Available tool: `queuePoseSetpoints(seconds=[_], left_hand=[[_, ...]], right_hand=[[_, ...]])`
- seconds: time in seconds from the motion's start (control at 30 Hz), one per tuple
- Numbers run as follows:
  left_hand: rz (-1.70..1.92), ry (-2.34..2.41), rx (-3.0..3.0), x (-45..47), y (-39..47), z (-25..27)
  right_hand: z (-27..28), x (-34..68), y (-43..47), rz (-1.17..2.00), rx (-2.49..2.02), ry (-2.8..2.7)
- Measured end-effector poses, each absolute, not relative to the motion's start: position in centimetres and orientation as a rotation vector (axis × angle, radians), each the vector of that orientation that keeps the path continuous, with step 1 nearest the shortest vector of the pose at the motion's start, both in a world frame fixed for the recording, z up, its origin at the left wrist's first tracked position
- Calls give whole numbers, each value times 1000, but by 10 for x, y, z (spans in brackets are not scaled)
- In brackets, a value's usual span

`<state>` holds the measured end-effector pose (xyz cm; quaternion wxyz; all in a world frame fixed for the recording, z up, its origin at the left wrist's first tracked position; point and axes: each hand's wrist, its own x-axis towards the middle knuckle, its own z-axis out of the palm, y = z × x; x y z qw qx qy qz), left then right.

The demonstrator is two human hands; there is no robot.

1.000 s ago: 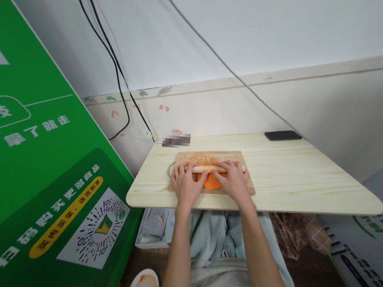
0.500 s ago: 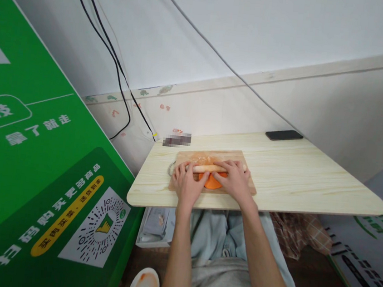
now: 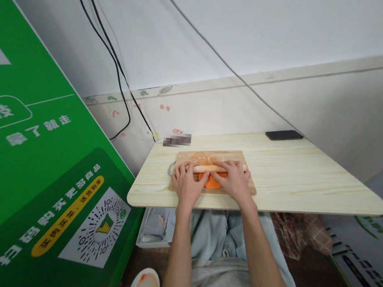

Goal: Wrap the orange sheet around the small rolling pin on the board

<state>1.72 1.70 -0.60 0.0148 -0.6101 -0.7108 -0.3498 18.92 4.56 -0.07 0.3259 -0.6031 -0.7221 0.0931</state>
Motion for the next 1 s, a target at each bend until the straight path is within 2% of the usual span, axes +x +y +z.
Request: queuePoseSetpoints(seconds=[1.0], left_hand=[[-1115,-2214,-1910,17,17,-6]], right_hand=[[3,189,43,272,-1567,-1891]])
